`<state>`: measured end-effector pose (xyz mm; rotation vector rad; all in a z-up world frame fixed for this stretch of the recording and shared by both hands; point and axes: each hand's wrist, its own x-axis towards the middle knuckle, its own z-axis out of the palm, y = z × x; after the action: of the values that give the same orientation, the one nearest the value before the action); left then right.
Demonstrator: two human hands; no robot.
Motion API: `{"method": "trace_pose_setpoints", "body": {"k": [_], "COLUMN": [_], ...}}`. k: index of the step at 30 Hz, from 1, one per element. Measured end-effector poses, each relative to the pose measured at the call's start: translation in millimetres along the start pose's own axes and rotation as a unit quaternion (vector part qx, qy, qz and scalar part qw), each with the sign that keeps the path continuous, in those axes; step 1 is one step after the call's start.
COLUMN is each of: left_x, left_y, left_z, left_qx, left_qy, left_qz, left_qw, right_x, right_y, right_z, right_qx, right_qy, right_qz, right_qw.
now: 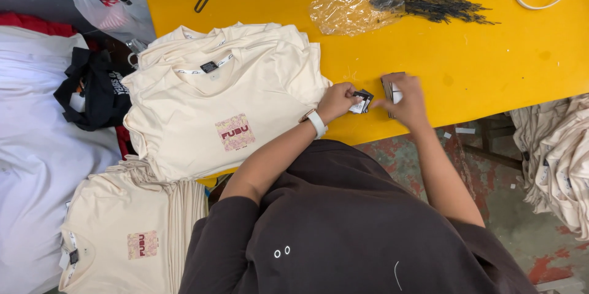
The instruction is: Attaching brand tags to t-shirts and stacking them on a work table in a garment factory.
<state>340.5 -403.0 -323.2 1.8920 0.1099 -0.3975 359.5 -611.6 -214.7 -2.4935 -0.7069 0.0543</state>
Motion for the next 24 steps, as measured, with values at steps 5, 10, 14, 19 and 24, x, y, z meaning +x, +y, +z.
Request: {"method": "trace_pose_setpoints", "body": {"k": [5,10,14,19,24], "left_x": [6.2,-3.0,3.9,17.9,27.1], "left_y": [-23.3,0.8,5.5,41.0,84.3], "left_z": [6.2,-5.0,-0.8,12.8,4.1], "left_qx": [-0.105,-0.155,-0.181,-0.265,-0.350], "left_qy": [0.005,-0.019,-0.036,-0.055,-0.070], "left_qz": [-0.050,-0.074,-0.100,-0.053,-0.049], "left_qw": [0.993,0.985,0.978,0.961,0.933], "right_x": [11.9,15.6,17.9,30.5,75.2], "right_y": [93.7,109.1,120.8,100.5,83.7], "right_z": [13.0,17.8,18.3,-21.0,-55.3], "right_qx": [0.080,0.153,0.236,0.349,0.427], "right_qy": [0.011,0.028,0.037,-0.004,-0.088], "right_qz": [0.171,0.186,0.231,0.246,0.231], "right_qw": [0.982,0.970,0.943,0.904,0.870]}}
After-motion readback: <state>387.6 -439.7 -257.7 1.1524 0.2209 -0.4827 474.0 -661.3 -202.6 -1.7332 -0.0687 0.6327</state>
